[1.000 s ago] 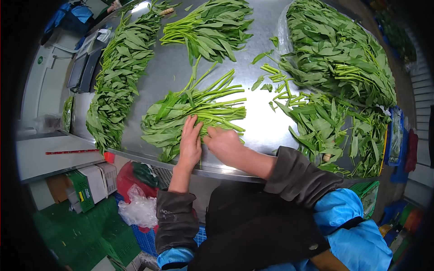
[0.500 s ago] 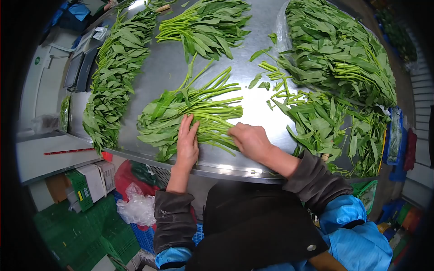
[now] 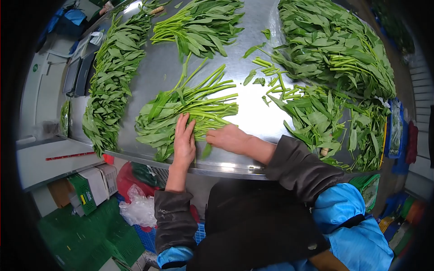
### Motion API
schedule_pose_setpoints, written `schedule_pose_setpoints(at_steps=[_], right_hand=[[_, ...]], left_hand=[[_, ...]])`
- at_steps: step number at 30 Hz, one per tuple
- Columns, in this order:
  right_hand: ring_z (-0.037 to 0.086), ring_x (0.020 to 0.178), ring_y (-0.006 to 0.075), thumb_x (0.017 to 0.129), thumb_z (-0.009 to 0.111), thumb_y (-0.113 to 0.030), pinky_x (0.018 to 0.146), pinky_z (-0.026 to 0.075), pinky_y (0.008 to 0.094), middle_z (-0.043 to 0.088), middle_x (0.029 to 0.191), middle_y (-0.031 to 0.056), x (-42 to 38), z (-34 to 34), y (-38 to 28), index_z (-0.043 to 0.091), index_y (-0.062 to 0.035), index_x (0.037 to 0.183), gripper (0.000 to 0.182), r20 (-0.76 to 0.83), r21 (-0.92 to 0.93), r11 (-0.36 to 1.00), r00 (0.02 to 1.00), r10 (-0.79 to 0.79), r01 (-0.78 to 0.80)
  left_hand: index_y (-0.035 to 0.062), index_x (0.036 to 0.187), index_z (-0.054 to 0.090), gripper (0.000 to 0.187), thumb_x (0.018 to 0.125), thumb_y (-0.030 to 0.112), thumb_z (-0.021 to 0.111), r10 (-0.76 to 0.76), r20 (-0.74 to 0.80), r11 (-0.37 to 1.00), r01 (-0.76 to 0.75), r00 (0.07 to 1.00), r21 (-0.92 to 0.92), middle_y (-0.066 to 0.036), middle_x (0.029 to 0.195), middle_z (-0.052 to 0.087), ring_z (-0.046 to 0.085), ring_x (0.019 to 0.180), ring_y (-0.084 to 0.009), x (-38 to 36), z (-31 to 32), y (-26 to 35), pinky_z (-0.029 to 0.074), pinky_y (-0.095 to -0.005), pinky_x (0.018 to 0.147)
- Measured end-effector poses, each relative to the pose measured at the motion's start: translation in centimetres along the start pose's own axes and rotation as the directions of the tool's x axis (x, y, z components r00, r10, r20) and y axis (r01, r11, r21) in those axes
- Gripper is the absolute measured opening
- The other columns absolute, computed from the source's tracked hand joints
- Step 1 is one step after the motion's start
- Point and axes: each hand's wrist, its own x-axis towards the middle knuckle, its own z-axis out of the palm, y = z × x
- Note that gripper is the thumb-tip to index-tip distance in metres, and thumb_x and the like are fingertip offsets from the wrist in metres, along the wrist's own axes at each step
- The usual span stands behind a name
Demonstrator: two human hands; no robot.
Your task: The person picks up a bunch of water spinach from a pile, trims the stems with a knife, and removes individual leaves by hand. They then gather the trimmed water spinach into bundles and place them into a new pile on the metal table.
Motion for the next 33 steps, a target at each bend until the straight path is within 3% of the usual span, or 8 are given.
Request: schedule_pose_setpoints(at_steps=[8, 11, 13, 15, 19, 24, 28, 33], right_hand=[[0.064, 0.066, 0.0239, 0.078, 0.064, -0.018, 0.056, 0.050, 0.0380, 0.057, 0.087, 0.0063, 1.9, 1.5, -1.0, 0.057, -0.0103, 0.089, 0.015, 0.096, -0.119, 0.985, 0.987, 0.133, -0.121], [0.064, 0.066, 0.0272, 0.081, 0.062, -0.018, 0.055, 0.050, 0.0390, 0.059, 0.081, 0.0079, 0.9, 0.2, 0.1, 0.055, -0.0093, 0.092, 0.015, -0.009, 0.117, 0.993, 1.000, -0.021, 0.021], [0.064, 0.068, 0.0305, 0.083, 0.061, -0.017, 0.056, 0.049, 0.0416, 0.062, 0.078, 0.0095, -0.3, -1.4, 0.6, 0.054, -0.0083, 0.092, 0.014, 0.205, 0.207, 0.978, 0.979, -0.005, -0.038], [0.065, 0.072, 0.0326, 0.084, 0.060, -0.018, 0.060, 0.051, 0.0428, 0.065, 0.076, 0.0102, -2.0, -5.0, 0.4, 0.055, -0.0083, 0.095, 0.016, 0.532, 0.126, 0.965, 0.837, 0.131, -0.232], [0.067, 0.080, 0.0329, 0.083, 0.063, -0.026, 0.070, 0.052, 0.0443, 0.067, 0.083, 0.0143, -9.1, -8.4, 2.6, 0.063, -0.0067, 0.093, 0.021, 0.777, -0.117, 0.933, 0.554, 0.299, -0.340], [0.066, 0.082, 0.0353, 0.083, 0.067, -0.033, 0.072, 0.051, 0.0449, 0.066, 0.080, 0.0166, -5.7, -10.0, -1.7, 0.064, -0.0044, 0.090, 0.030, 0.641, 0.012, 0.903, 0.697, 0.323, -0.429], [0.065, 0.082, 0.0358, 0.082, 0.068, -0.029, 0.072, 0.050, 0.0455, 0.067, 0.080, 0.0174, -2.2, -3.9, -3.9, 0.065, -0.0036, 0.094, 0.029, 0.413, 0.309, 0.859, 0.871, 0.266, -0.409], [0.067, 0.073, 0.0292, 0.082, 0.069, -0.029, 0.068, 0.052, 0.0412, 0.068, 0.080, 0.0141, 2.2, 2.8, -6.5, 0.064, -0.0007, 0.100, 0.034, 0.346, 0.531, 0.638, 0.829, 0.439, -0.558]], left_hand=[[0.0011, 0.121, 0.057, 0.049, 0.075, -0.014, 0.052, -0.012, 0.039, 1.000, 0.012, 0.999, -0.005, -0.016, 0.142, 0.042, 0.032, 0.137, -0.0365, 0.1, -0.4, 0.2, 0.028, -0.0424, 0.112], [0.0010, 0.121, 0.057, 0.049, 0.075, -0.015, 0.052, 0.005, 0.025, 1.000, -0.005, 1.000, 0.007, -0.016, 0.141, 0.043, 0.033, 0.136, -0.0364, 0.1, -0.3, 0.0, 0.029, -0.0423, 0.112], [0.0008, 0.120, 0.058, 0.048, 0.075, -0.015, 0.052, -0.003, 0.017, 1.000, 0.003, 1.000, 0.009, -0.016, 0.141, 0.043, 0.033, 0.136, -0.0364, 0.1, -0.2, 0.1, 0.029, -0.0419, 0.112], [0.0006, 0.120, 0.058, 0.047, 0.076, -0.015, 0.052, -0.013, 0.004, 1.000, 0.013, 1.000, 0.014, -0.016, 0.141, 0.043, 0.034, 0.136, -0.0364, 0.0, -0.1, 0.1, 0.030, -0.0415, 0.112], [0.0013, 0.123, 0.057, 0.048, 0.077, -0.014, 0.053, -0.033, -0.017, 0.999, 0.033, 0.999, 0.001, -0.014, 0.143, 0.042, 0.033, 0.137, -0.0345, 0.1, 0.3, -0.1, 0.029, -0.0397, 0.112], [0.0008, 0.122, 0.058, 0.047, 0.077, -0.011, 0.057, -0.088, 0.027, 0.996, 0.088, 0.996, -0.010, -0.015, 0.140, 0.046, 0.037, 0.135, -0.0329, 1.0, -2.4, 2.3, 0.029, -0.0387, 0.112], [-0.0012, 0.121, 0.059, 0.039, 0.082, -0.006, 0.059, -0.094, -0.222, 0.961, 0.030, 0.971, -0.275, -0.013, 0.128, 0.058, 0.054, 0.121, -0.0261, 2.1, -8.3, 4.3, 0.039, -0.0342, 0.104], [-0.0042, 0.118, 0.060, 0.028, 0.091, 0.001, 0.057, -0.437, -0.336, 0.819, 0.215, 0.834, -0.533, -0.012, 0.117, 0.063, 0.059, 0.110, -0.0194, -1.0, -10.2, 2.1, 0.046, -0.0303, 0.095]])
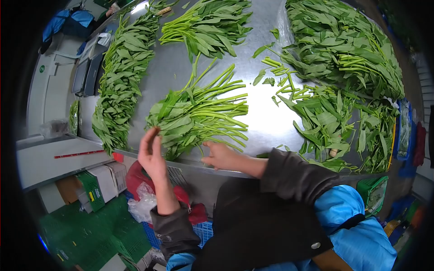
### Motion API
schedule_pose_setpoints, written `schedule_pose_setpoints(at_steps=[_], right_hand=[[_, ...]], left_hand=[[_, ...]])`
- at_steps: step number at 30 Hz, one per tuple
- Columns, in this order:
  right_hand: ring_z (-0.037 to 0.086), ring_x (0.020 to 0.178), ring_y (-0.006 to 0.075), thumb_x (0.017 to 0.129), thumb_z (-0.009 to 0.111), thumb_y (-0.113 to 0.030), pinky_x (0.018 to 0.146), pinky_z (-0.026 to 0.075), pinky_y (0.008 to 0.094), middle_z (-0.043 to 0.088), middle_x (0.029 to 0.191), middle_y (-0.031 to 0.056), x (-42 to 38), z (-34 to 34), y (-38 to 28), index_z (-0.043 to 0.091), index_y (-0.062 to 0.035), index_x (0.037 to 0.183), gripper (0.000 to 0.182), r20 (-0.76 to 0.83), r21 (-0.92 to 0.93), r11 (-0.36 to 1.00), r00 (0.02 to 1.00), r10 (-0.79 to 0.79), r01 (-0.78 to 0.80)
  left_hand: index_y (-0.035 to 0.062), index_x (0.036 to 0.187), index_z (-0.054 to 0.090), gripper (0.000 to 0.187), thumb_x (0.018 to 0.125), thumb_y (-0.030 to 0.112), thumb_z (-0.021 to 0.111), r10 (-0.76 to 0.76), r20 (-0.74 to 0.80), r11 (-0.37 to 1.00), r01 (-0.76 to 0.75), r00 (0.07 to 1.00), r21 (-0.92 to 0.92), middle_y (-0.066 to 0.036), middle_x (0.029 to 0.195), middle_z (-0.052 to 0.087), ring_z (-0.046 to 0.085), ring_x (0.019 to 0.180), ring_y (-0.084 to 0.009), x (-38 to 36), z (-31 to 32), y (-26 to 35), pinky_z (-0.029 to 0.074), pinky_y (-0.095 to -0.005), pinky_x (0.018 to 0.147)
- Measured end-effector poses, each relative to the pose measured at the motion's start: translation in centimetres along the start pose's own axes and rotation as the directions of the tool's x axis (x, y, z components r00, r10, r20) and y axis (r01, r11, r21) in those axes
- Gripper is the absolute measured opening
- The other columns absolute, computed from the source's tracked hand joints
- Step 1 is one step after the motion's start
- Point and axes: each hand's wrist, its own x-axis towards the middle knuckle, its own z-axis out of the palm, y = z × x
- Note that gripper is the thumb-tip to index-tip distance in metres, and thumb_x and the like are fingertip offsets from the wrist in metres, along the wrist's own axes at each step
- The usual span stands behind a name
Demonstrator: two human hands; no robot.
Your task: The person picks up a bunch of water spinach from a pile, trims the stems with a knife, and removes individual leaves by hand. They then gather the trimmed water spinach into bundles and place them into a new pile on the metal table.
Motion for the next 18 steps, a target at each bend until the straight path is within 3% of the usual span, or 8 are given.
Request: schedule_pose_setpoints(at_steps=[2, 6, 8, 11, 13, 15, 17, 18], right_hand=[[0.065, 0.061, 0.0179, 0.083, 0.068, -0.031, 0.061, 0.052, 0.0351, 0.068, 0.076, 0.0087, 1.9, 1.9, 0.6, 0.062, 0.0015, 0.100, 0.037, 0.204, 0.529, 0.776, 0.939, 0.276, -0.343], [0.061, 0.055, 0.0099, 0.084, 0.066, -0.032, 0.056, 0.050, 0.0302, 0.067, 0.073, 0.0036, 2.6, 1.5, 0.8, 0.063, 0.0006, 0.095, 0.034, 0.277, 0.574, 0.727, 0.925, 0.260, -0.376], [0.060, 0.055, 0.0114, 0.084, 0.067, -0.033, 0.056, 0.049, 0.0300, 0.067, 0.073, 0.0044, 0.1, -1.5, 0.8, 0.065, -0.0001, 0.088, 0.033, 0.224, 0.436, 0.890, 0.974, 0.031, -0.129], [0.060, 0.063, 0.0136, 0.085, 0.065, -0.032, 0.061, 0.048, 0.0320, 0.065, 0.069, 0.0073, -4.8, -10.4, -1.4, 0.066, -0.0015, 0.084, 0.030, 0.470, 0.196, 0.981, 0.879, -0.082, -0.013], [0.060, 0.064, 0.0167, 0.084, 0.067, -0.026, 0.060, 0.048, 0.0348, 0.063, 0.067, 0.0060, -7.1, -15.8, 0.2, 0.066, -0.0045, 0.083, 0.022, 0.644, -0.062, 0.998, 0.763, 0.053, -0.017], [0.066, 0.076, 0.0299, 0.080, 0.066, -0.029, 0.068, 0.051, 0.0407, 0.067, 0.079, 0.0140, -9.2, -20.2, -1.0, 0.068, -0.0037, 0.084, 0.025, 0.432, -0.718, 0.696, 0.800, 0.417, 0.026], [0.066, 0.080, 0.0329, 0.080, 0.065, -0.027, 0.070, 0.052, 0.0426, 0.067, 0.081, 0.0155, -8.8, -21.7, -0.8, 0.068, -0.0041, 0.086, 0.024, 0.326, -0.798, 0.603, 0.834, 0.445, -0.010], [0.065, 0.083, 0.0359, 0.080, 0.065, -0.026, 0.072, 0.052, 0.0446, 0.067, 0.082, 0.0170, -8.4, -22.5, -1.1, 0.068, -0.0046, 0.088, 0.023, 0.210, -0.856, 0.513, 0.865, 0.455, -0.062]], left_hand=[[-0.0031, 0.119, 0.060, 0.027, 0.093, 0.004, 0.058, -0.119, -0.002, 0.992, 0.119, 0.993, -0.038, -0.013, 0.115, 0.064, 0.061, 0.108, -0.0204, -1.5, -0.4, -2.9, 0.048, -0.0312, 0.091], [-0.0042, 0.117, 0.058, 0.025, 0.094, 0.005, 0.056, -0.263, -0.071, 0.950, 0.245, 0.962, -0.191, -0.014, 0.113, 0.064, 0.063, 0.104, -0.0224, -5.0, 0.0, -4.7, 0.051, -0.0317, 0.087], [-0.0048, 0.113, 0.058, 0.021, 0.093, 0.003, 0.056, -0.354, -0.123, 0.901, 0.302, 0.927, -0.311, -0.015, 0.110, 0.064, 0.064, 0.102, -0.0233, -6.7, -0.2, -4.7, 0.052, -0.0325, 0.086], [-0.0052, 0.113, 0.058, 0.022, 0.092, 0.002, 0.056, -0.543, -0.020, 0.759, 0.480, 0.840, -0.440, -0.017, 0.110, 0.064, 0.064, 0.101, -0.0252, -9.5, 0.6, -3.9, 0.052, -0.0343, 0.089], [-0.0051, 0.113, 0.057, 0.023, 0.092, 0.001, 0.056, -0.639, 0.130, 0.599, 0.596, 0.758, -0.535, -0.018, 0.111, 0.064, 0.064, 0.103, -0.0283, -11.0, 1.8, -3.2, 0.053, -0.0357, 0.089], [-0.0050, 0.114, 0.057, 0.024, 0.091, -0.001, 0.055, -0.683, 0.294, 0.418, 0.688, 0.669, -0.593, -0.018, 0.112, 0.063, 0.064, 0.104, -0.0314, -11.5, 3.5, -2.4, 0.054, -0.0371, 0.088], [-0.0047, 0.118, 0.053, 0.029, 0.089, -0.003, 0.055, -0.709, 0.505, 0.121, 0.790, 0.493, -0.601, -0.019, 0.116, 0.060, 0.061, 0.109, -0.0339, -11.6, 5.5, -1.6, 0.053, -0.0397, 0.091], [-0.0047, 0.118, 0.053, 0.029, 0.089, -0.003, 0.055, -0.697, 0.510, 0.118, 0.782, 0.504, -0.612, -0.019, 0.116, 0.060, 0.061, 0.109, -0.0339, -11.5, 6.5, -1.8, 0.053, -0.0397, 0.091]])
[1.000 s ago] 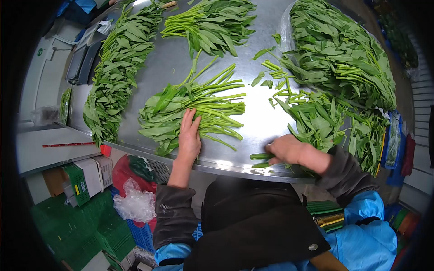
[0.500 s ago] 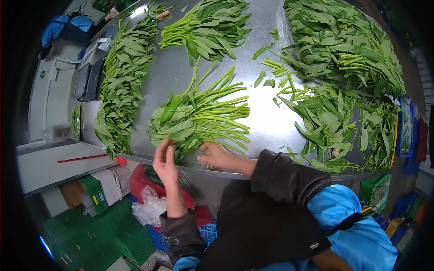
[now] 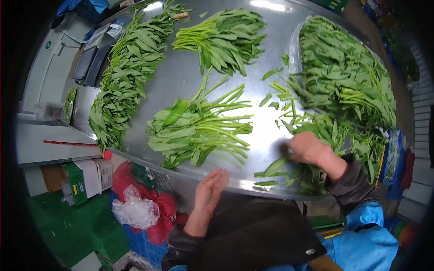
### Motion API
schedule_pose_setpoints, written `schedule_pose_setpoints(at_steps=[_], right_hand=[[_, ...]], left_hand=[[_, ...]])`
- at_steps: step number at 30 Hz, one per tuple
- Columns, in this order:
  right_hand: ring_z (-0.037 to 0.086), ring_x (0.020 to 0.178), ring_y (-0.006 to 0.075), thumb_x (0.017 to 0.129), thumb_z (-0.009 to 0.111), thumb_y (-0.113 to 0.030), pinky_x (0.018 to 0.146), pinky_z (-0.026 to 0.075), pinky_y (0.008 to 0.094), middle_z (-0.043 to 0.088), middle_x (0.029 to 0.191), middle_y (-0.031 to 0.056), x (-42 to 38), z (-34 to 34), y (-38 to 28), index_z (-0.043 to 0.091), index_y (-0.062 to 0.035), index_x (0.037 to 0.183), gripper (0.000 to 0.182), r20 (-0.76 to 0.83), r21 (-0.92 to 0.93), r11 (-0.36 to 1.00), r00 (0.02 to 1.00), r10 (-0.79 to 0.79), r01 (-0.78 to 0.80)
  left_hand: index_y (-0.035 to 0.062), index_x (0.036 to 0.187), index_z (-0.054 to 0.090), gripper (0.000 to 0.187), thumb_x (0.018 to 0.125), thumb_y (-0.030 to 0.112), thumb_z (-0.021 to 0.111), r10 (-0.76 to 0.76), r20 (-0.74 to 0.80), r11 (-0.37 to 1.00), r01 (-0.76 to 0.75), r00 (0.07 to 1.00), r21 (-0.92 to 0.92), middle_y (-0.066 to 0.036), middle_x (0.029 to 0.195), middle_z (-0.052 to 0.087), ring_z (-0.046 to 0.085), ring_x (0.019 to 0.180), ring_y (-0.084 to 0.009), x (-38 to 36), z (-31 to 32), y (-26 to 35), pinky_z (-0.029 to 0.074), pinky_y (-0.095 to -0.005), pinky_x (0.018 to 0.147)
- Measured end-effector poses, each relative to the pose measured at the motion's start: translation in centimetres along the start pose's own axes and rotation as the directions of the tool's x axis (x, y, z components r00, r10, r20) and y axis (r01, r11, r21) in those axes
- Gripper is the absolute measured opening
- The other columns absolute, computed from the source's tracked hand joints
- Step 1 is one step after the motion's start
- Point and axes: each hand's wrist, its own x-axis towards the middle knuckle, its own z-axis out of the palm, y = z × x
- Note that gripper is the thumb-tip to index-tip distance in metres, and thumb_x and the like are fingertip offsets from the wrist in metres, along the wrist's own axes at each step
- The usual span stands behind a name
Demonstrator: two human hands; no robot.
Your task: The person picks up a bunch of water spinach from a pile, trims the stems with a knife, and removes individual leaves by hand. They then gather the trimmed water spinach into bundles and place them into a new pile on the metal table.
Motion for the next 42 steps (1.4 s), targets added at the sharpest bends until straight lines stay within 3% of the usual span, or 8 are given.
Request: schedule_pose_setpoints(at_steps=[8, 14, 21, 29, 32, 37, 40, 42], right_hand=[[0.053, 0.107, 0.0307, 0.077, 0.064, -0.007, 0.091, 0.045, 0.0391, 0.057, 0.108, 0.0118, 15.8, -7.7, -6.4, 0.057, -0.0032, 0.112, 0.036, -0.810, 0.038, 0.777, 0.475, -0.344, 0.628], [0.052, 0.111, 0.0305, 0.081, 0.062, -0.019, 0.097, 0.040, 0.0397, 0.059, 0.106, 0.0120, 26.8, -9.3, -7.2, 0.060, -0.0064, 0.108, 0.030, -0.843, -0.311, 0.876, 0.320, -0.433, 0.368], [0.060, 0.096, 0.0341, 0.090, 0.054, -0.024, 0.086, 0.048, 0.0432, 0.064, 0.097, 0.0173, 18.1, -2.3, -9.1, 0.062, -0.0008, 0.098, 0.026, -0.426, 0.352, 0.899, 0.900, -0.093, 0.260], [0.064, 0.094, 0.0327, 0.092, 0.050, -0.016, 0.083, 0.050, 0.0392, 0.066, 0.105, 0.0201, 13.9, 1.7, -1.4, 0.061, -0.0009, 0.115, 0.029, -0.507, 0.773, 0.512, 0.850, 0.144, 0.374], [0.065, 0.090, 0.0315, 0.086, 0.057, -0.012, 0.082, 0.051, 0.0382, 0.067, 0.099, 0.0182, 13.4, 1.9, -0.5, 0.063, -0.0022, 0.111, 0.027, -0.542, 0.721, 0.596, 0.823, 0.168, 0.353], [0.064, 0.089, 0.0324, 0.079, 0.062, -0.008, 0.079, 0.050, 0.0396, 0.066, 0.096, 0.0164, 14.5, 1.4, -2.5, 0.063, -0.0043, 0.109, 0.030, -0.644, 0.650, 0.619, 0.752, 0.140, 0.442], [0.063, 0.091, 0.0334, 0.079, 0.065, -0.009, 0.080, 0.050, 0.0401, 0.064, 0.099, 0.0160, 12.7, -2.0, -5.0, 0.061, -0.0056, 0.115, 0.036, -0.766, 0.529, 0.629, 0.640, 0.065, 0.570], [0.064, 0.093, 0.0323, 0.078, 0.067, -0.010, 0.081, 0.050, 0.0403, 0.064, 0.100, 0.0164, 12.5, -2.5, -5.3, 0.060, -0.0058, 0.119, 0.042, -0.788, 0.493, 0.612, 0.616, 0.012, 0.618]], left_hand=[[0.0011, 0.129, 0.041, 0.045, 0.087, 0.003, 0.057, -0.064, -0.072, 0.989, 0.054, 0.995, -0.138, -0.015, 0.127, 0.052, 0.050, 0.121, -0.0297, 3.2, 0.6, -4.2, 0.037, -0.0413, 0.104], [0.0034, 0.134, 0.038, 0.050, 0.087, 0.005, 0.056, -0.021, -0.135, 0.971, -0.013, 0.991, -0.240, -0.016, 0.130, 0.051, 0.047, 0.124, -0.0294, 4.4, 3.4, -3.9, 0.034, -0.0417, 0.106], [0.0049, 0.125, 0.043, 0.042, 0.086, 0.007, 0.058, -0.048, -0.130, 0.947, 0.004, 0.990, -0.322, -0.015, 0.123, 0.054, 0.051, 0.119, -0.0286, 5.9, 4.2, -1.8, 0.035, -0.0440, 0.106], [-0.0024, 0.133, 0.043, 0.052, 0.084, -0.001, 0.058, 0.129, -0.178, 0.946, -0.068, 0.976, 0.317, -0.017, 0.126, 0.054, 0.055, 0.115, -0.0262, 1.1, 1.8, -0.4, 0.043, -0.0367, 0.100], [-0.0046, 0.128, 0.048, 0.049, 0.080, -0.008, 0.057, 0.643, 0.212, 0.495, -0.610, 0.736, 0.618, -0.016, 0.126, 0.055, 0.053, 0.119, -0.0237, 1.1, 2.8, 0.7, 0.040, -0.0346, 0.102], [-0.0036, 0.115, 0.059, 0.029, 0.086, -0.002, 0.058, 0.580, 0.604, -0.105, -0.685, 0.547, 0.721, -0.014, 0.111, 0.063, 0.059, 0.107, -0.0235, 6.2, 9.6, 5.4, 0.045, -0.0339, 0.097], [0.0018, 0.114, 0.062, 0.023, 0.092, 0.009, 0.059, 0.303, 0.121, 0.757, -0.316, 0.945, 0.572, -0.012, 0.108, 0.064, 0.062, 0.101, -0.0264, 9.4, 12.7, 6.7, 0.047, -0.0338, 0.094], [0.0106, 0.127, 0.056, 0.034, 0.094, 0.019, 0.059, 0.160, 0.166, 0.792, -0.227, 0.973, 0.567, -0.012, 0.110, 0.065, 0.061, 0.103, -0.0313, 10.3, 12.6, 7.5, 0.047, -0.0356, 0.095]])
